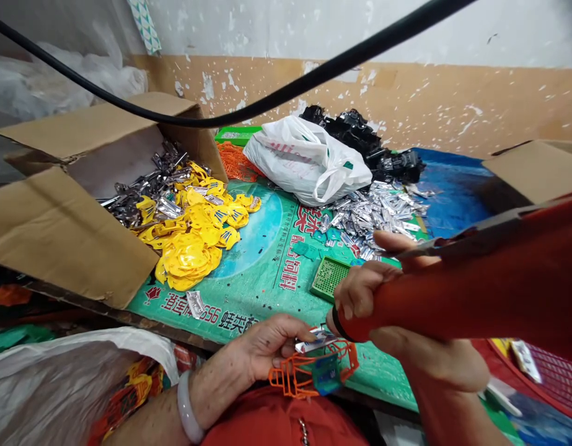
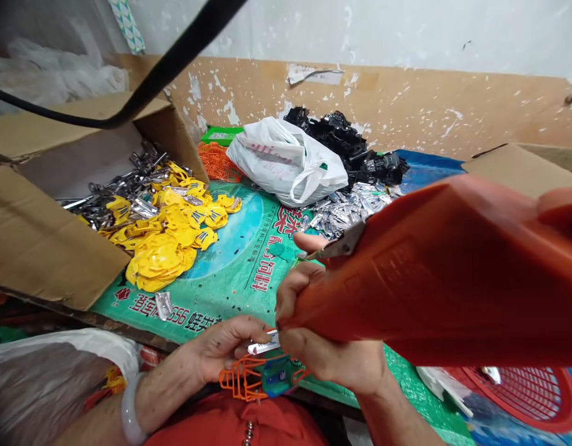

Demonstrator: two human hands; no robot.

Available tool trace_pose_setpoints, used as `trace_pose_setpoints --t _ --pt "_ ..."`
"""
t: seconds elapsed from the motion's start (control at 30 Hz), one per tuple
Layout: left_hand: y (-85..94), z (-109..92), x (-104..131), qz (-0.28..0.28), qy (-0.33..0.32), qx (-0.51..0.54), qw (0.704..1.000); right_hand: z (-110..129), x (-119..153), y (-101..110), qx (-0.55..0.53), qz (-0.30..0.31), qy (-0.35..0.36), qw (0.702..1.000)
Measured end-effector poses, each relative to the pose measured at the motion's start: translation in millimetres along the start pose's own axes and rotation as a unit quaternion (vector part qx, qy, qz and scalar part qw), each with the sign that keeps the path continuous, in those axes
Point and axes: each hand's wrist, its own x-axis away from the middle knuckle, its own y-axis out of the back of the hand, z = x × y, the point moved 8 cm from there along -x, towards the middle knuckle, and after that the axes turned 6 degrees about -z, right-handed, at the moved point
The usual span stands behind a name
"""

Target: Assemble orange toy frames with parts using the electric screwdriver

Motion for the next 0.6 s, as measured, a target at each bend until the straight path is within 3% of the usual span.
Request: trace_pose_setpoints --t 0.07,0.3,0.6 --pt "1.0 5 0 0.003 0.024 0.022 0.999 3 0 0 0.002 -0.010 0.013 1.000" --pt "-1.8 2 4 -0.006 0.013 0.013 1.000 7 2 -4 -0.004 -0.015 0.018 1.000" --pt "-0.4 -15 9 -0.048 -0.081 -0.125 0.988 5 4 -5 -0.031 -0.002 0.017 0.999"
